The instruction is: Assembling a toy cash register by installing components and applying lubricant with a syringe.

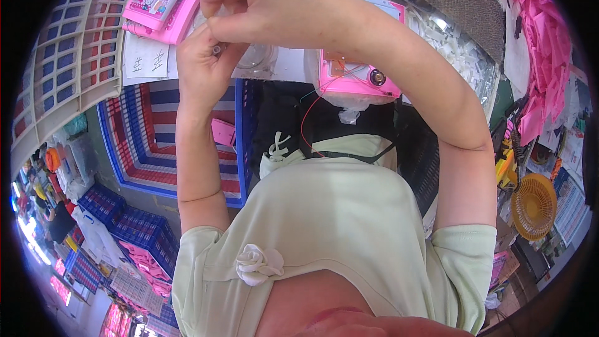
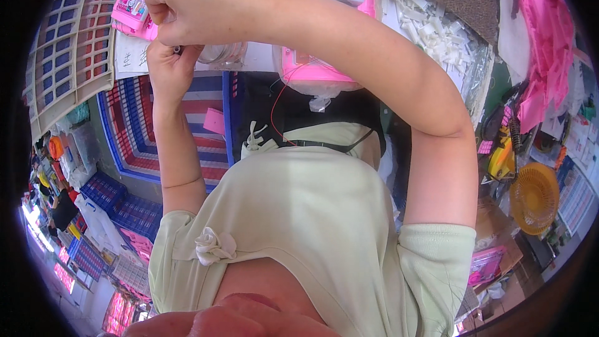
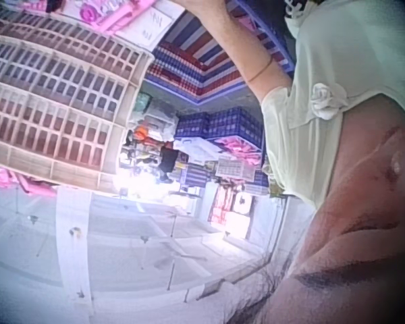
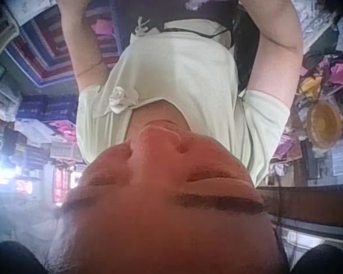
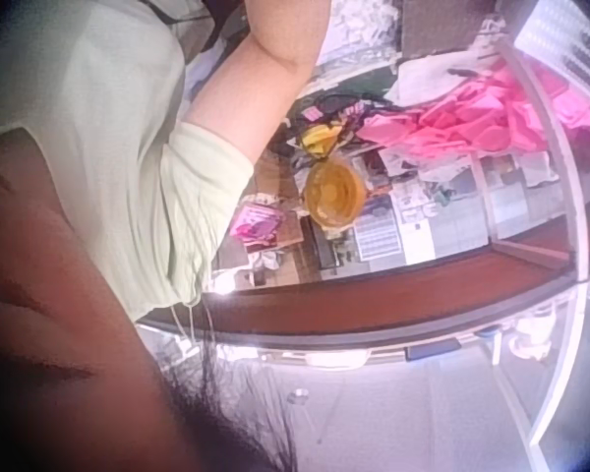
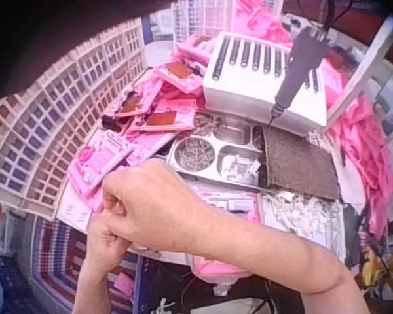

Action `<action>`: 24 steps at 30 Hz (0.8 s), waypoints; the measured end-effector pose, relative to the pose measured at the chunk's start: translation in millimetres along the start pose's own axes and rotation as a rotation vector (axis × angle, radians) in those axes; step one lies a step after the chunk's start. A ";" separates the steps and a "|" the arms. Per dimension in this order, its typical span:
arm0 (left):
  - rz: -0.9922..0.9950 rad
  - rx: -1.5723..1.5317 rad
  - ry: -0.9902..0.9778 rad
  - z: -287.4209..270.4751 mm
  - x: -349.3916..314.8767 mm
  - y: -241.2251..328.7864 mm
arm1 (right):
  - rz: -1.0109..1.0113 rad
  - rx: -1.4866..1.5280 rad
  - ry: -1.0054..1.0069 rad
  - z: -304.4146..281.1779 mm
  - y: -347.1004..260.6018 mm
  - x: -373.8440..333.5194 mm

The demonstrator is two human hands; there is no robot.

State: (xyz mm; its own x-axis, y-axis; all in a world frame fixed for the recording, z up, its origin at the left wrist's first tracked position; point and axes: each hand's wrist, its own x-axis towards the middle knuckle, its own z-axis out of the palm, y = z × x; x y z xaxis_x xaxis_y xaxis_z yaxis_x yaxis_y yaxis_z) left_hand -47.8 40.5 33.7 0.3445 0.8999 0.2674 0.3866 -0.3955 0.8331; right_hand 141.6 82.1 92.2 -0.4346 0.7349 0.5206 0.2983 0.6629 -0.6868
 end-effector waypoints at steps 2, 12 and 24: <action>-0.009 -0.012 -0.003 -0.1 0.1 0.1 | 0.000 -0.009 -0.003 -0.9 -0.5 0.3; -0.004 -0.005 0.004 0.6 0.3 0.3 | 0.004 0.011 -0.009 -1.2 -1.8 1.8; -0.010 -0.001 0.004 0.8 0.1 0.0 | -0.008 0.010 -0.012 -2.7 -3.2 2.9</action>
State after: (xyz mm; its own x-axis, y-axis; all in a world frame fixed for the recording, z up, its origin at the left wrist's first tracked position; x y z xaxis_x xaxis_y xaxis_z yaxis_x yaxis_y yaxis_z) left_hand -47.1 40.4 33.3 0.3372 0.9045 0.2612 0.3892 -0.3866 0.8361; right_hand 141.6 82.5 97.3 -0.4471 0.7275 0.5204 0.2861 0.6676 -0.6874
